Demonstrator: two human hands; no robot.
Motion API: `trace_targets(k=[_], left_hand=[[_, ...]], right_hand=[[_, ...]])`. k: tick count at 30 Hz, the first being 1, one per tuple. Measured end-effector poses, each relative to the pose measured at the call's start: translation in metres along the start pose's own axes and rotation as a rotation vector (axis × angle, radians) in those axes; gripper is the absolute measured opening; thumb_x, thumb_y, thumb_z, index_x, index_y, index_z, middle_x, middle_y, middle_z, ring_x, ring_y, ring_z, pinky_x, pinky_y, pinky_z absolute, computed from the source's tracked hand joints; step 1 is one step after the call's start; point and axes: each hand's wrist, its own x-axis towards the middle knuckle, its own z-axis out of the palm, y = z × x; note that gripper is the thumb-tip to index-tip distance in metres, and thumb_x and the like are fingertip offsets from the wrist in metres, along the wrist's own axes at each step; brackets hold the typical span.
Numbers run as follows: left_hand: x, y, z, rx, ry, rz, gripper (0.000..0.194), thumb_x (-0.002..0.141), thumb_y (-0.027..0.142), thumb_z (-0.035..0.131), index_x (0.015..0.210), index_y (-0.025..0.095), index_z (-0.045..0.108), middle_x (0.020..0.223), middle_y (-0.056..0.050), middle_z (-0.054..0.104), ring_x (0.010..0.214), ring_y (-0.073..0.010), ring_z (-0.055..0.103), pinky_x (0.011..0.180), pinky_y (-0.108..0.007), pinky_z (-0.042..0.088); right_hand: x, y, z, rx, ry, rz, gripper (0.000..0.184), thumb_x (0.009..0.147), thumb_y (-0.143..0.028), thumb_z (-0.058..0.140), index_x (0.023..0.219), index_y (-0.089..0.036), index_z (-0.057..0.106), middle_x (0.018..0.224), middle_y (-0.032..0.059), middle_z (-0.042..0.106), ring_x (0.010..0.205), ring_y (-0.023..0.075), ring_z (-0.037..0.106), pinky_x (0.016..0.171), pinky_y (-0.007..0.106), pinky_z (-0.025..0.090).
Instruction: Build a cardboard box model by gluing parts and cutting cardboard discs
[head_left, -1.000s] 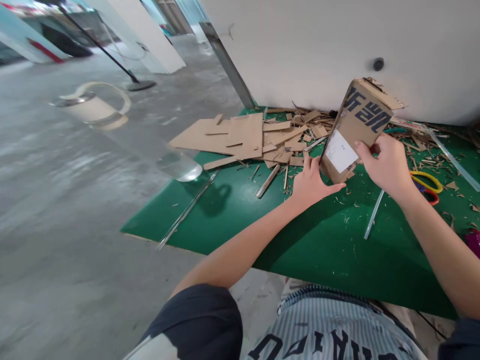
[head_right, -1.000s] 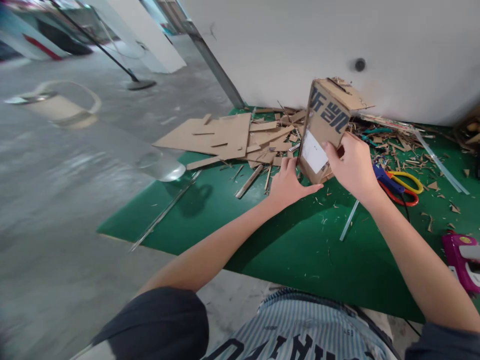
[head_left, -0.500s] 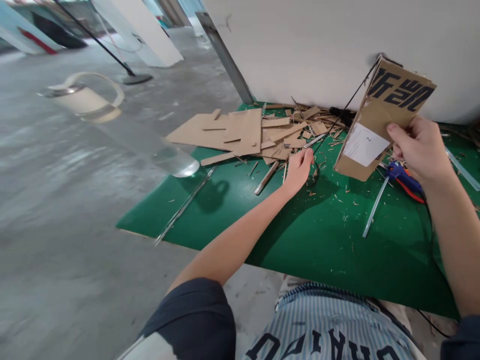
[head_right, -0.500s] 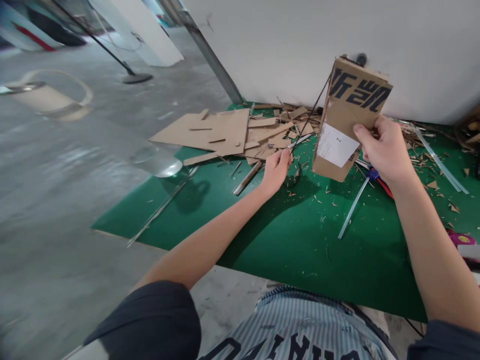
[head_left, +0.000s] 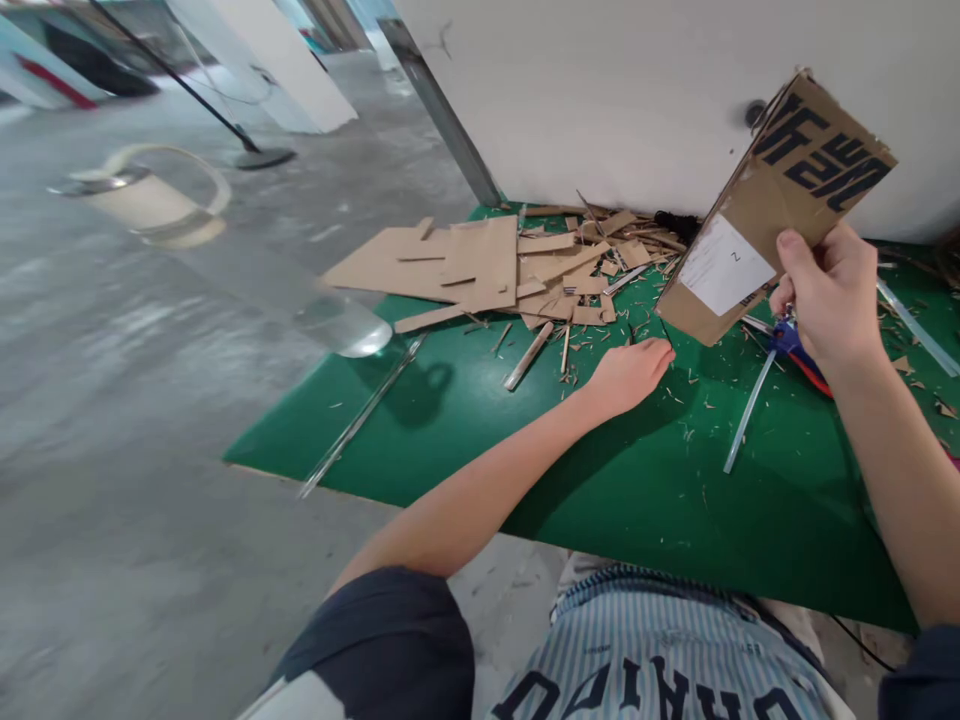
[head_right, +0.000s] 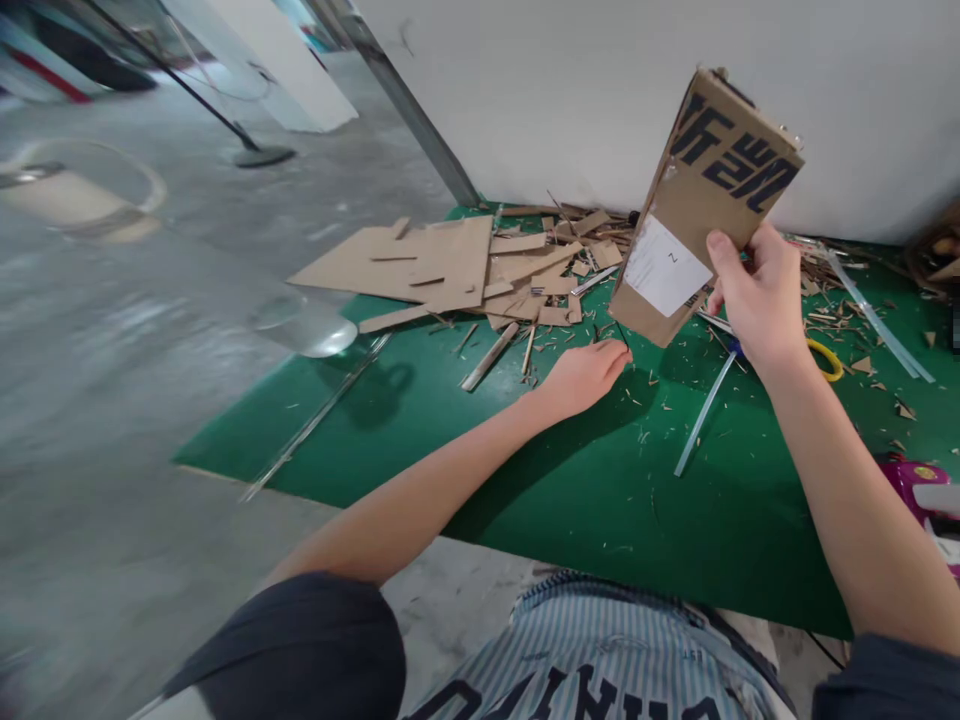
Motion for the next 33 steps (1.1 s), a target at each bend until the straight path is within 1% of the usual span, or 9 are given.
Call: trace_targets(k=[3, 6, 10, 13, 18, 22, 24, 28, 33], left_hand=[[-0.005, 0.017, 0.003, 0.085, -0.067, 0.029, 0.037, 0.108, 0.032, 0.031, 0.117, 0.018, 0.064, 0.124, -0.006, 0.075, 0.099, -0.0276, 0.075, 0.069, -0.036, 0.049], [-0.006, 0.027, 0.008, 0.125, -0.094, 0.011, 0.035, 0.108, 0.029, 0.032, 0.12, 0.02, 0.064, 0.121, -0.006, 0.076, 0.095, -0.0277, 0.076, 0.064, -0.036, 0.047], [-0.003, 0.025, 0.007, 0.133, -0.105, -0.048, 0.035, 0.107, 0.025, 0.032, 0.117, 0.017, 0.064, 0.113, -0.01, 0.078, 0.095, -0.0292, 0.076, 0.066, -0.036, 0.048], [-0.001, 0.018, 0.001, 0.133, -0.092, -0.047, 0.034, 0.107, 0.024, 0.031, 0.116, 0.017, 0.063, 0.119, -0.009, 0.076, 0.101, -0.0282, 0.075, 0.07, -0.036, 0.049], [0.0, 0.023, -0.002, 0.189, -0.127, 0.079, 0.035, 0.107, 0.027, 0.031, 0.119, 0.017, 0.063, 0.116, -0.006, 0.077, 0.096, -0.0285, 0.076, 0.067, -0.037, 0.049], [-0.002, 0.033, 0.004, 0.221, -0.144, 0.201, 0.039, 0.108, 0.025, 0.028, 0.131, 0.015, 0.058, 0.122, -0.008, 0.074, 0.097, -0.0268, 0.076, 0.063, -0.037, 0.048], [-0.004, 0.035, 0.007, 0.234, -0.13, 0.241, 0.039, 0.108, 0.022, 0.028, 0.135, 0.015, 0.056, 0.123, -0.008, 0.073, 0.096, -0.0256, 0.076, 0.06, -0.036, 0.047], [-0.01, 0.039, 0.009, 0.246, -0.089, 0.307, 0.034, 0.106, 0.02, 0.033, 0.128, 0.016, 0.059, 0.112, -0.005, 0.074, 0.087, -0.0229, 0.076, 0.053, -0.037, 0.041], [-0.018, 0.048, 0.015, 0.207, -0.03, 0.442, 0.038, 0.109, 0.027, 0.029, 0.124, 0.014, 0.061, 0.104, -0.004, 0.072, 0.085, -0.0195, 0.073, 0.053, -0.036, 0.039]], right_hand=[[-0.004, 0.008, 0.011, -0.015, -0.01, -0.035, 0.04, 0.086, -0.059, 0.073, 0.078, -0.025, 0.053, 0.063, -0.0048, 0.054, 0.04, 0.0095, 0.048, 0.042, 0.03, 0.041], [-0.01, 0.006, 0.018, -0.035, -0.054, -0.033, 0.041, 0.086, -0.061, 0.072, 0.077, -0.025, 0.053, 0.057, -0.0069, 0.05, 0.04, 0.0095, 0.049, 0.043, 0.029, 0.041], [-0.012, -0.004, 0.016, 0.015, -0.009, -0.033, 0.036, 0.09, -0.053, 0.071, 0.077, -0.027, 0.05, 0.048, -0.0086, 0.04, 0.042, 0.0129, 0.049, 0.047, 0.032, 0.045], [-0.01, -0.008, 0.01, 0.033, 0.033, -0.069, 0.03, 0.093, -0.047, 0.068, 0.078, -0.029, 0.05, 0.048, -0.0077, 0.038, 0.046, 0.0153, 0.052, 0.052, 0.034, 0.049], [-0.009, 0.002, 0.014, 0.025, 0.023, -0.088, 0.034, 0.093, -0.05, 0.068, 0.076, -0.027, 0.048, 0.047, -0.0092, 0.037, 0.042, 0.0126, 0.049, 0.052, 0.034, 0.052], [-0.016, 0.017, 0.025, -0.039, -0.051, -0.15, 0.033, 0.093, -0.057, 0.064, 0.084, -0.026, 0.058, 0.054, -0.0074, 0.048, 0.041, 0.0096, 0.052, 0.05, 0.031, 0.052], [-0.021, 0.021, 0.03, -0.098, -0.102, -0.168, 0.033, 0.095, -0.057, 0.061, 0.086, -0.025, 0.061, 0.058, -0.0049, 0.053, 0.043, 0.0106, 0.056, 0.05, 0.031, 0.053], [-0.032, 0.021, 0.037, -0.243, -0.215, -0.174, 0.03, 0.096, -0.047, 0.06, 0.077, -0.024, 0.056, 0.064, 0.0001, 0.06, 0.051, 0.0161, 0.065, 0.051, 0.033, 0.054], [-0.036, 0.017, 0.045, -0.306, -0.259, -0.125, 0.013, 0.095, -0.031, 0.057, 0.085, -0.024, 0.056, 0.072, 0.0015, 0.066, 0.054, 0.0184, 0.069, 0.056, 0.034, 0.054]])
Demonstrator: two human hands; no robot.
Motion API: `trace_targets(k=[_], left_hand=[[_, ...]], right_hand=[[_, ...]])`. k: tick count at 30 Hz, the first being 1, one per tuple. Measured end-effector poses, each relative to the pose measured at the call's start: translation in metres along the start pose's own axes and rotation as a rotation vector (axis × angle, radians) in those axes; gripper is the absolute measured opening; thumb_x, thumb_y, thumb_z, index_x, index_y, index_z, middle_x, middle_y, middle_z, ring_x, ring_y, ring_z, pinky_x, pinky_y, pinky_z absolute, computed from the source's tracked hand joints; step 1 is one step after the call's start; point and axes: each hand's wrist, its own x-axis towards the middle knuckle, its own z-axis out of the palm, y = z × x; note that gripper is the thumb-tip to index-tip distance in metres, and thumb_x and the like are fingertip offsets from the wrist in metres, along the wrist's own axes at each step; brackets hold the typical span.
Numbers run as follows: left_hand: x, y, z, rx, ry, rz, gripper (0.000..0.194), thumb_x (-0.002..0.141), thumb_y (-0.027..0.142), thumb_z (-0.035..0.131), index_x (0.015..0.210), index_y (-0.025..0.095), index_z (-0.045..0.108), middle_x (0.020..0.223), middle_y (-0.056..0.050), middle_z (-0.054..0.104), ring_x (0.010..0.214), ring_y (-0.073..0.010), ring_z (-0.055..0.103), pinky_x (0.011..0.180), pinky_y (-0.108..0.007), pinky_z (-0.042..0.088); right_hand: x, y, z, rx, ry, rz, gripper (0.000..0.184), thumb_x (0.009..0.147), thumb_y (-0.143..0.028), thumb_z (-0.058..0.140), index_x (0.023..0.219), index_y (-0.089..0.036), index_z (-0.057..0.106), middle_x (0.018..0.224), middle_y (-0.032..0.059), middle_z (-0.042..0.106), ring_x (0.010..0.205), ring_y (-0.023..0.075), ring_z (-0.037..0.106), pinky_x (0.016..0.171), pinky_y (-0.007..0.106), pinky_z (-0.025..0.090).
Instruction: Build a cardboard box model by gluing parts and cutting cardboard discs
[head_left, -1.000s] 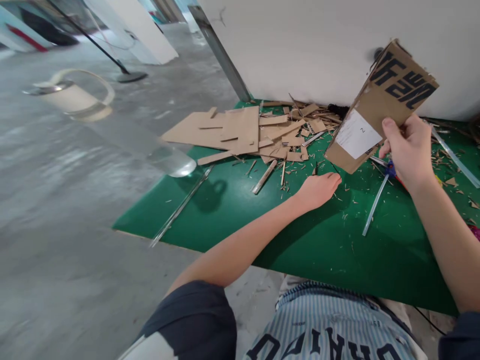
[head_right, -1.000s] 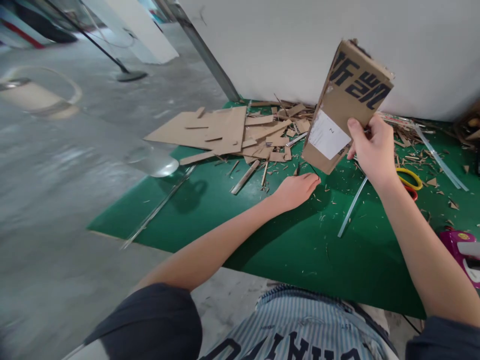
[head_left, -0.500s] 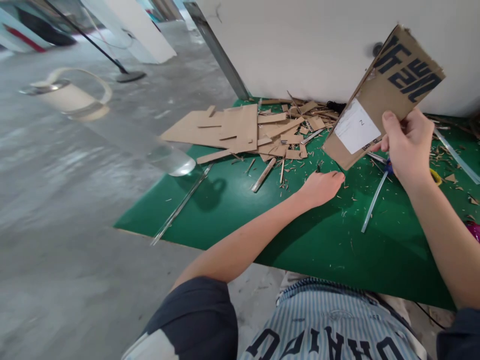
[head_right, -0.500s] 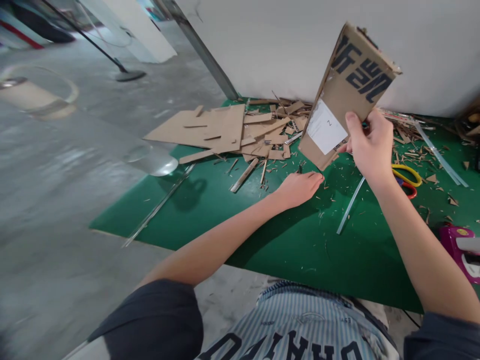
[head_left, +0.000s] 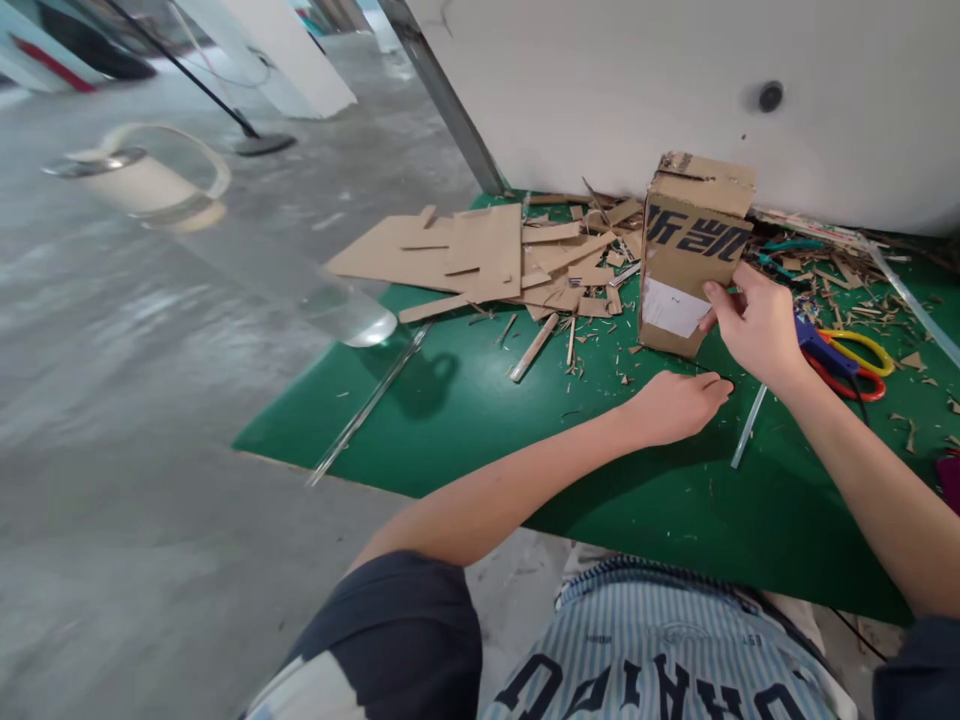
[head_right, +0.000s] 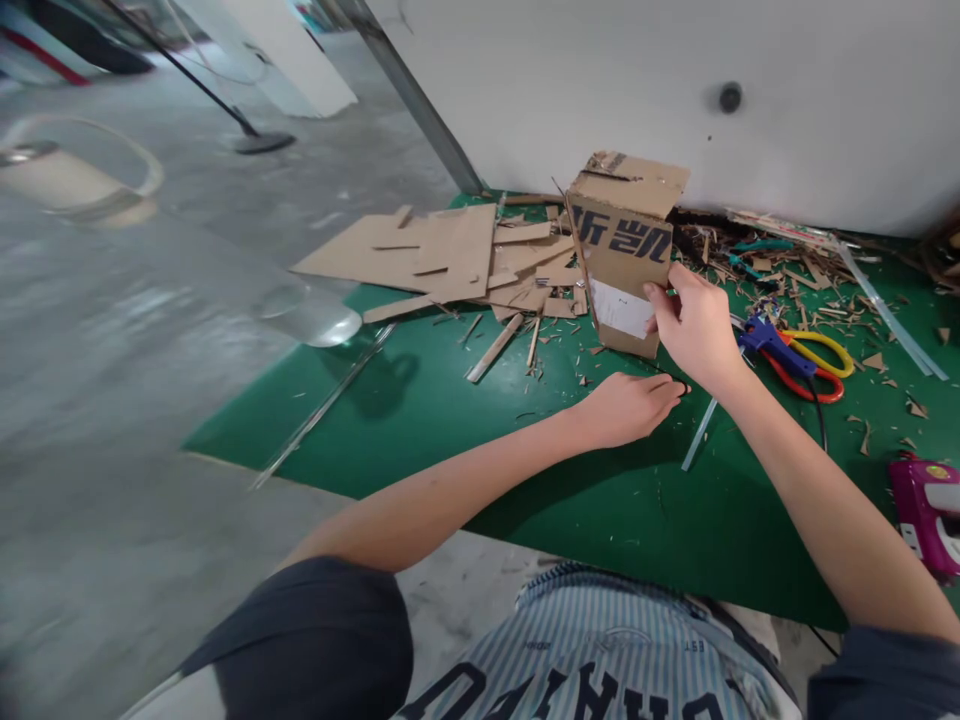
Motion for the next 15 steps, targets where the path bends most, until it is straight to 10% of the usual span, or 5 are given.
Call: trace_targets(k=[11, 15], left_hand=[[-0.011, -0.015, -0.02, 0.341, 0.594, 0.412, 0.033, 0.103, 0.043, 0.047, 0.092, 0.02, 0.068, 0.082, -0.001, 0.071, 0.082, -0.0187, 0.066, 0.075, -0.036, 0.046], [-0.015, -0.046, -0.041, 0.206, 0.671, 0.004, 0.023, 0.1, 0.035, 0.044, 0.097, 0.025, 0.064, 0.087, -0.005, 0.07, 0.086, -0.0199, 0.065, 0.083, -0.038, 0.048]], right_hand=[[0.003, 0.002, 0.001, -0.033, -0.002, 0.024, 0.021, 0.095, -0.032, 0.057, 0.078, -0.025, 0.046, 0.067, -0.0008, 0.064, 0.053, 0.0166, 0.067, 0.055, 0.031, 0.051], [0.003, 0.002, 0.003, 0.015, 0.002, 0.024, 0.024, 0.092, -0.029, 0.058, 0.074, -0.025, 0.044, 0.07, -0.0013, 0.061, 0.05, 0.0139, 0.064, 0.05, 0.028, 0.047]])
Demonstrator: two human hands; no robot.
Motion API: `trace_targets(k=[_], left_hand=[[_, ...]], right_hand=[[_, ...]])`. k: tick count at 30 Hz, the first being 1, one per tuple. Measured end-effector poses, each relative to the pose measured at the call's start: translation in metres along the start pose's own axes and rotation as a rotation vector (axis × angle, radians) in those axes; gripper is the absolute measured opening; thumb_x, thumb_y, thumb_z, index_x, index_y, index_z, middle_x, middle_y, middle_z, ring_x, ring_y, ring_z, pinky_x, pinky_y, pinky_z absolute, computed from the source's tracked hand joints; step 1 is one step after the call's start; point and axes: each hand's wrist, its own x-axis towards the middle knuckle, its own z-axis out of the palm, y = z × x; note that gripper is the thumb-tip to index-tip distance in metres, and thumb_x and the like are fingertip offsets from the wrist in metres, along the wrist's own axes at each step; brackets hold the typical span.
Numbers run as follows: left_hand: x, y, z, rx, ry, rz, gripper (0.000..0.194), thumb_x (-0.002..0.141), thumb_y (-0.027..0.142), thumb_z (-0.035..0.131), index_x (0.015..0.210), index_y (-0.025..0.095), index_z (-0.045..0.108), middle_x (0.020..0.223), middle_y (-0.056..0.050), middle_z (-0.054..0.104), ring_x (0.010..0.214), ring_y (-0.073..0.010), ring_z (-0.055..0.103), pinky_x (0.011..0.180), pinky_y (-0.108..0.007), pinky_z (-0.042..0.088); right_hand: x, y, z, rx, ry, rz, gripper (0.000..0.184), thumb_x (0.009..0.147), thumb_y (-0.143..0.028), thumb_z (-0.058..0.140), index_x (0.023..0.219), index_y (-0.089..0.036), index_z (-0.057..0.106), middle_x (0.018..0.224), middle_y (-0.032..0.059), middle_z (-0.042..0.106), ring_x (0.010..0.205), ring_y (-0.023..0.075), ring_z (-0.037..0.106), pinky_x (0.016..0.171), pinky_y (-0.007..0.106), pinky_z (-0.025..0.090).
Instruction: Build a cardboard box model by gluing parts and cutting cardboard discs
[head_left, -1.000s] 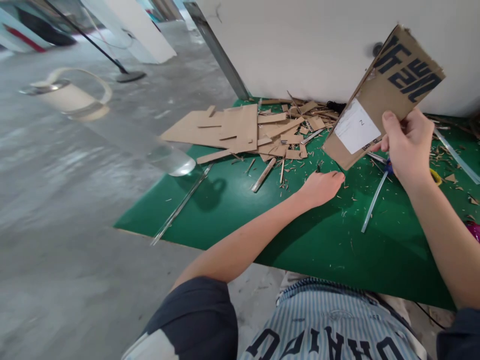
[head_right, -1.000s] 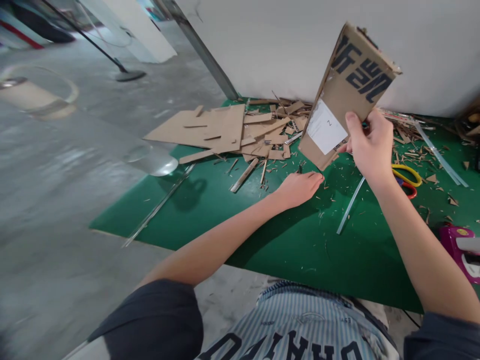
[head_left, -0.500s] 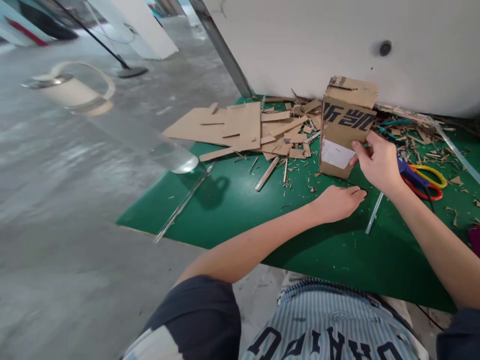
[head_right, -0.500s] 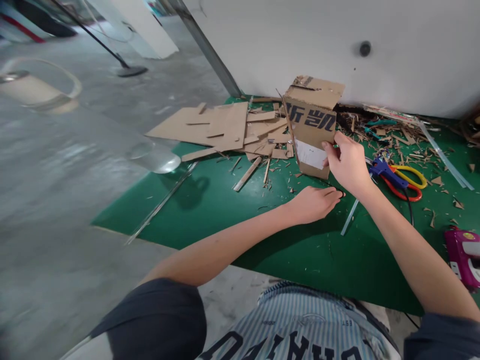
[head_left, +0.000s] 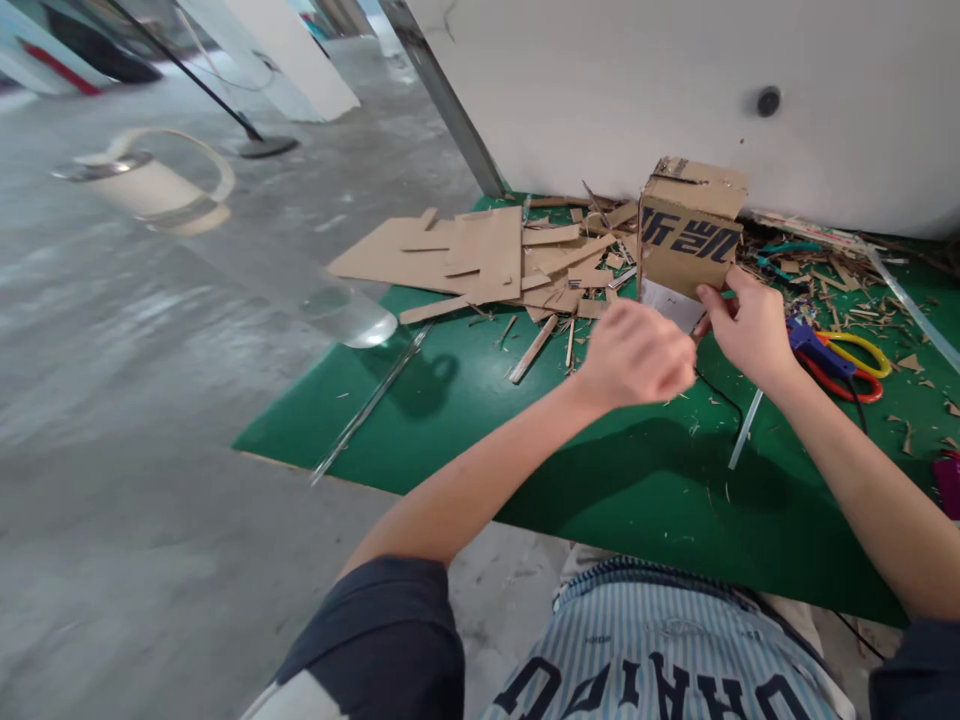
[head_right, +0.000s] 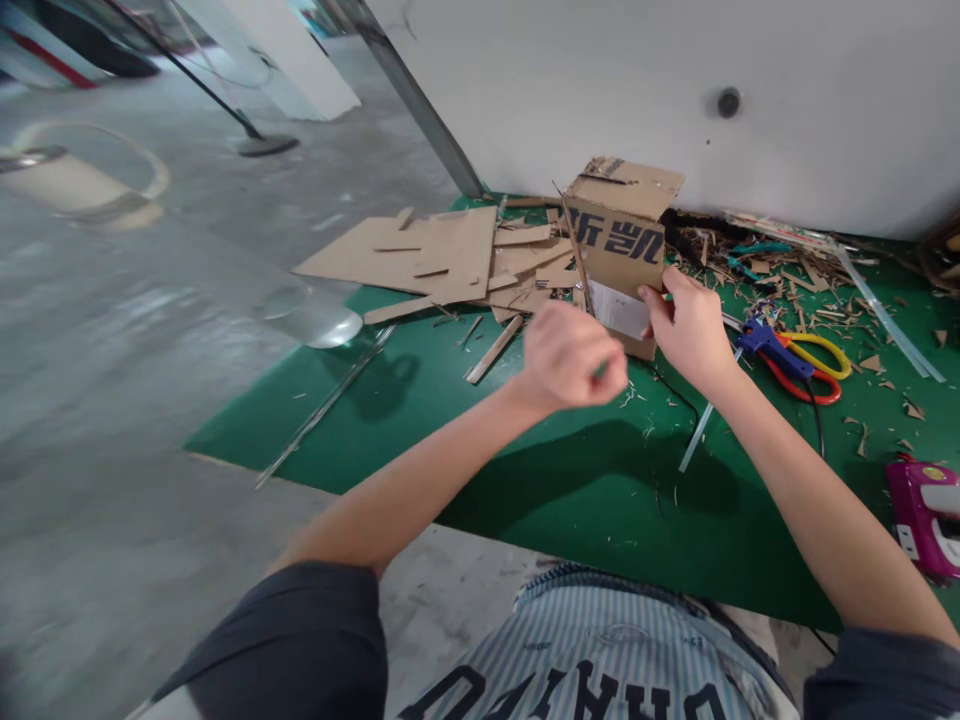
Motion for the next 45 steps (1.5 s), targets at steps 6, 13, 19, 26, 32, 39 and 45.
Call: trace_targets(k=[6, 13, 19, 26, 32, 39, 45], left_hand=[[0.033, -0.046, -0.02, -0.101, -0.036, -0.71, 0.025, 0.097, 0.032, 0.049, 0.118, 0.021, 0.058, 0.101, -0.008, 0.069, 0.079, -0.016, 0.066, 0.075, -0.03, 0.052], [0.065, -0.044, -0.05, -0.029, -0.349, -0.672, 0.018, 0.088, 0.03, 0.058, 0.075, 0.018, 0.062, 0.072, -0.005, 0.065, 0.072, -0.0198, 0.064, 0.076, -0.035, 0.053], [0.08, -0.043, -0.055, -0.047, -0.449, -0.678, 0.014, 0.086, 0.026, 0.058, 0.076, 0.019, 0.065, 0.066, -0.007, 0.061, 0.076, -0.0234, 0.065, 0.078, -0.037, 0.054], [0.082, -0.024, -0.045, 0.048, -0.469, -0.767, 0.023, 0.095, 0.029, 0.05, 0.103, 0.013, 0.064, 0.083, -0.014, 0.066, 0.092, -0.0313, 0.07, 0.086, -0.043, 0.056], [0.075, -0.018, -0.033, 0.119, -0.454, -0.737, 0.029, 0.099, 0.029, 0.045, 0.113, 0.007, 0.057, 0.092, -0.016, 0.067, 0.097, -0.031, 0.071, 0.088, -0.039, 0.056], [0.075, -0.014, -0.034, 0.155, -0.48, -0.745, 0.033, 0.099, 0.029, 0.042, 0.119, 0.006, 0.055, 0.093, -0.017, 0.068, 0.094, -0.0287, 0.071, 0.087, -0.036, 0.055], [0.079, -0.02, -0.051, 0.119, -0.488, -0.772, 0.029, 0.097, 0.03, 0.043, 0.102, 0.012, 0.065, 0.084, -0.014, 0.066, 0.093, -0.0305, 0.07, 0.089, -0.041, 0.055]], right_hand=[[-0.001, -0.001, 0.003, -0.004, 0.025, -0.007, 0.021, 0.091, -0.028, 0.06, 0.073, -0.023, 0.049, 0.071, -0.0005, 0.058, 0.05, 0.0133, 0.062, 0.05, 0.029, 0.047], [-0.002, -0.007, 0.004, -0.021, 0.017, -0.009, 0.02, 0.092, -0.025, 0.057, 0.074, -0.023, 0.048, 0.073, 0.0011, 0.057, 0.053, 0.0164, 0.064, 0.057, 0.033, 0.051], [-0.003, -0.008, 0.005, -0.008, 0.028, -0.01, 0.019, 0.093, -0.023, 0.056, 0.076, -0.023, 0.048, 0.077, 0.0015, 0.06, 0.047, 0.0116, 0.06, 0.05, 0.03, 0.048], [-0.003, -0.008, 0.005, -0.046, 0.031, -0.015, 0.02, 0.093, -0.023, 0.057, 0.075, -0.023, 0.048, 0.073, 0.0009, 0.061, 0.051, 0.0142, 0.062, 0.054, 0.033, 0.05], [-0.004, -0.008, 0.005, -0.051, 0.04, -0.027, 0.024, 0.094, -0.024, 0.056, 0.072, -0.024, 0.045, 0.073, 0.0007, 0.06, 0.048, 0.0144, 0.061, 0.052, 0.034, 0.049], [-0.003, -0.008, 0.005, -0.052, 0.03, -0.045, 0.022, 0.093, -0.023, 0.056, 0.073, -0.024, 0.046, 0.073, 0.0018, 0.06, 0.051, 0.0151, 0.061, 0.053, 0.034, 0.05], [-0.003, -0.006, 0.006, -0.079, 0.033, -0.045, 0.018, 0.093, -0.027, 0.056, 0.075, -0.024, 0.053, 0.078, 0.0042, 0.061, 0.059, 0.0156, 0.061, 0.056, 0.033, 0.051]])
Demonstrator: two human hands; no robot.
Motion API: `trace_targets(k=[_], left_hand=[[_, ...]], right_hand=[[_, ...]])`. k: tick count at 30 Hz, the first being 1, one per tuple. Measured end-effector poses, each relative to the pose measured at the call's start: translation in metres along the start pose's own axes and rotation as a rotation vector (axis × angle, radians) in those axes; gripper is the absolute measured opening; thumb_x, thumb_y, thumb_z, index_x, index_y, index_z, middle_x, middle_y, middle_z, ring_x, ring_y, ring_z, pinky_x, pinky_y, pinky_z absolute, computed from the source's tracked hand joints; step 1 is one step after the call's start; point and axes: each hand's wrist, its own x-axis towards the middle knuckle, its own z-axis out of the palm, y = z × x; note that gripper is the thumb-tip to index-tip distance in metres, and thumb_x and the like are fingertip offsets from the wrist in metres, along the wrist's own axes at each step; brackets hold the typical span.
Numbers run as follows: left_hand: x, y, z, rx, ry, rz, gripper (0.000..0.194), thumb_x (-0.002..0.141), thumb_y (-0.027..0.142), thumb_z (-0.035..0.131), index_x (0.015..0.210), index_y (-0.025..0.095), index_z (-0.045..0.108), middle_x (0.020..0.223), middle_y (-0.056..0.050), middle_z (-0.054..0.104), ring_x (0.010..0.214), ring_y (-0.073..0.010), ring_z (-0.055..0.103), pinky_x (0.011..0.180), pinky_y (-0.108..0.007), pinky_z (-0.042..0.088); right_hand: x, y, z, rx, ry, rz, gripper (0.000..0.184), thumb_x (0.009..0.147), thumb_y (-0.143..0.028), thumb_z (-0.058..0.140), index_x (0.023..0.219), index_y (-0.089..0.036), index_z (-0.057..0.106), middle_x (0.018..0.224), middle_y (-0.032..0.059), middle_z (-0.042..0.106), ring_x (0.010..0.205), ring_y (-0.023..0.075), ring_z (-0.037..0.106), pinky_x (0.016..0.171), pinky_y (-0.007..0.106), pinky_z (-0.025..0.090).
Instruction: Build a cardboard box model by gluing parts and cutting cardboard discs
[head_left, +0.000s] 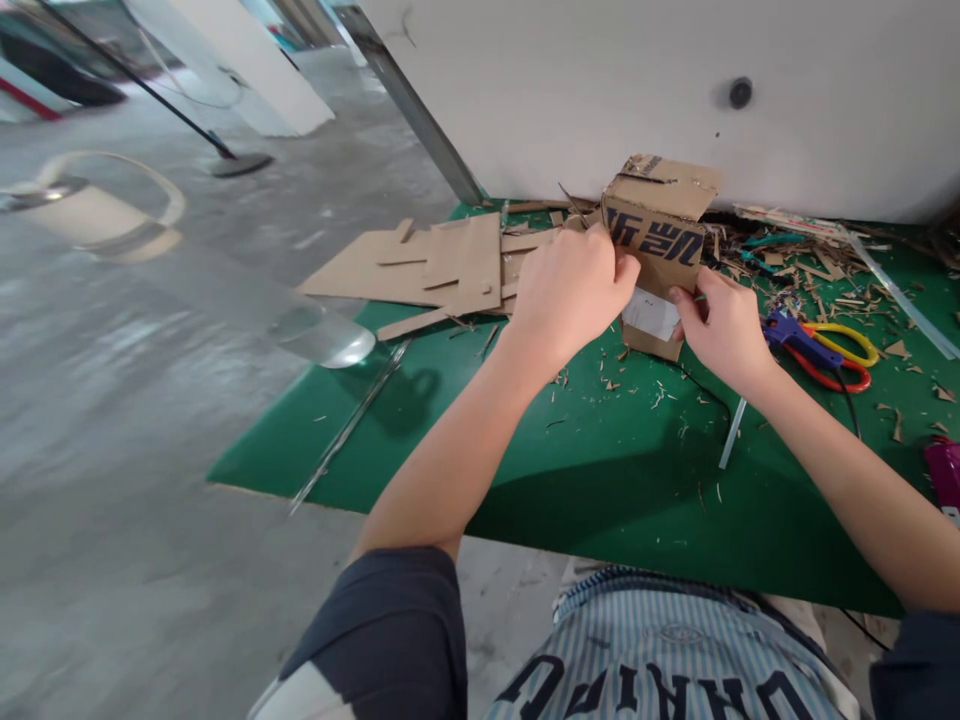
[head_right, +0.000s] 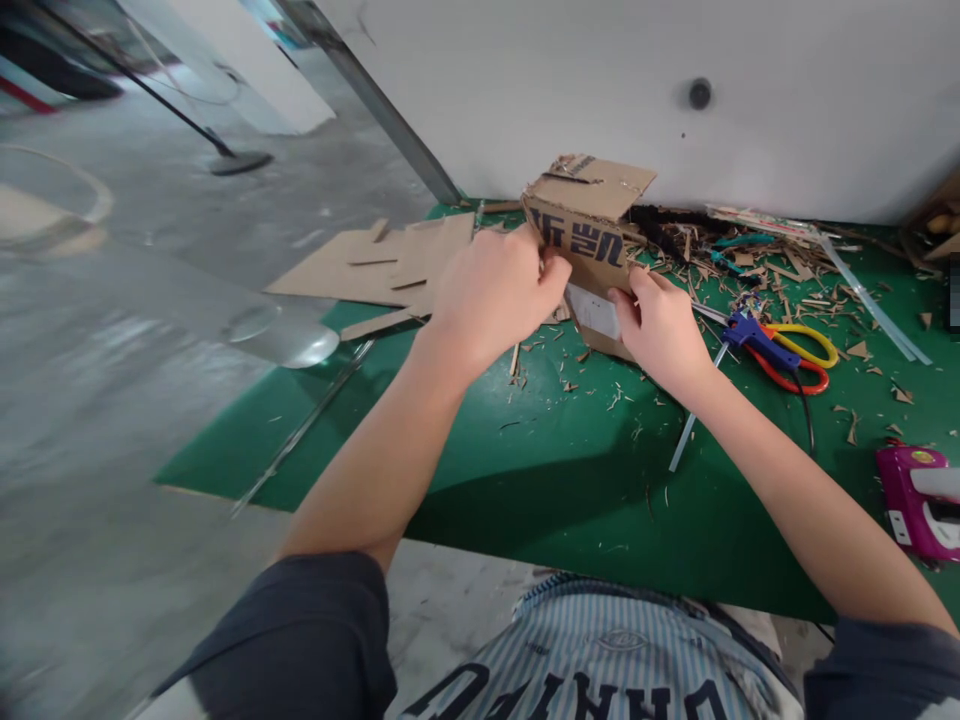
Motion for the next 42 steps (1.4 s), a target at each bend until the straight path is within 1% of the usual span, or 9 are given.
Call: trace_targets(k=[4, 8, 13, 17, 22, 25, 28, 34, 42], left_hand=[[0.001, -0.003, -0.003, -0.02, 0.008, 0.011, 0.029, 0.095, 0.031, 0.044, 0.098, 0.013, 0.066, 0.079, -0.012, 0.065, 0.092, -0.0304, 0.07, 0.089, -0.041, 0.055], [0.002, -0.004, -0.004, -0.041, -0.018, 0.015, 0.026, 0.094, 0.029, 0.046, 0.093, 0.013, 0.066, 0.078, -0.011, 0.064, 0.092, -0.0307, 0.07, 0.092, -0.042, 0.054], [0.005, -0.008, -0.004, -0.058, 0.008, 0.071, 0.027, 0.093, 0.029, 0.047, 0.083, 0.013, 0.067, 0.067, -0.009, 0.059, 0.082, -0.028, 0.069, 0.088, -0.041, 0.055], [0.006, -0.011, -0.001, -0.108, 0.019, 0.101, 0.026, 0.094, 0.028, 0.047, 0.092, 0.014, 0.069, 0.067, -0.008, 0.06, 0.083, -0.0263, 0.068, 0.089, -0.04, 0.055], [0.005, -0.004, 0.006, -0.11, -0.007, 0.016, 0.03, 0.099, 0.029, 0.043, 0.113, 0.011, 0.062, 0.091, -0.015, 0.068, 0.097, -0.0299, 0.07, 0.094, -0.042, 0.054], [0.002, 0.002, 0.008, -0.06, -0.012, -0.017, 0.032, 0.099, 0.027, 0.039, 0.119, 0.011, 0.058, 0.099, -0.016, 0.071, 0.103, -0.0297, 0.071, 0.094, -0.039, 0.055], [0.001, 0.005, 0.009, -0.003, -0.013, -0.036, 0.036, 0.099, 0.027, 0.035, 0.122, 0.011, 0.057, 0.102, -0.017, 0.073, 0.103, -0.0292, 0.072, 0.092, -0.036, 0.055], [0.0, 0.008, 0.012, 0.052, 0.021, -0.063, 0.043, 0.098, 0.033, 0.032, 0.127, 0.01, 0.055, 0.103, -0.017, 0.075, 0.105, -0.0295, 0.073, 0.094, -0.036, 0.055], [-0.002, 0.013, 0.012, 0.093, 0.033, -0.097, 0.046, 0.097, 0.033, 0.032, 0.127, 0.006, 0.056, 0.104, -0.021, 0.075, 0.105, -0.032, 0.073, 0.094, -0.039, 0.055]], right_hand=[[0.0, 0.0, 0.0, -0.009, -0.006, -0.008, 0.018, 0.093, -0.027, 0.055, 0.075, -0.024, 0.052, 0.079, 0.0055, 0.06, 0.069, 0.0182, 0.064, 0.058, 0.032, 0.051], [-0.001, -0.001, 0.0, 0.002, -0.001, 0.004, 0.019, 0.092, -0.026, 0.055, 0.074, -0.024, 0.051, 0.079, 0.0055, 0.058, 0.067, 0.0183, 0.063, 0.057, 0.032, 0.05], [-0.002, -0.003, 0.0, 0.015, -0.009, 0.021, 0.017, 0.092, -0.024, 0.055, 0.075, -0.024, 0.051, 0.082, 0.0062, 0.06, 0.067, 0.0185, 0.063, 0.058, 0.033, 0.05], [-0.002, -0.003, -0.001, 0.014, -0.015, 0.014, 0.014, 0.093, -0.023, 0.054, 0.079, -0.023, 0.055, 0.081, 0.0062, 0.061, 0.067, 0.0188, 0.063, 0.059, 0.034, 0.051], [-0.003, -0.003, -0.001, 0.02, -0.014, 0.007, 0.015, 0.093, -0.021, 0.056, 0.079, -0.024, 0.054, 0.079, 0.0045, 0.059, 0.066, 0.0182, 0.063, 0.06, 0.035, 0.051], [-0.003, -0.001, 0.0, 0.011, -0.009, -0.007, 0.015, 0.094, -0.021, 0.057, 0.079, -0.023, 0.053, 0.079, 0.0039, 0.059, 0.064, 0.018, 0.062, 0.061, 0.035, 0.051], [-0.003, 0.001, 0.001, -0.002, 0.01, -0.027, 0.016, 0.094, -0.021, 0.057, 0.079, -0.023, 0.051, 0.079, 0.003, 0.058, 0.063, 0.0169, 0.062, 0.06, 0.034, 0.051], [-0.002, 0.001, 0.002, 0.002, 0.014, -0.038, 0.02, 0.093, -0.02, 0.055, 0.076, -0.024, 0.045, 0.078, 0.0032, 0.056, 0.065, 0.0173, 0.061, 0.06, 0.034, 0.049], [-0.003, 0.0, 0.001, -0.004, 0.001, -0.048, 0.016, 0.093, -0.02, 0.054, 0.079, -0.023, 0.049, 0.081, 0.0051, 0.059, 0.066, 0.0187, 0.062, 0.06, 0.035, 0.05]])
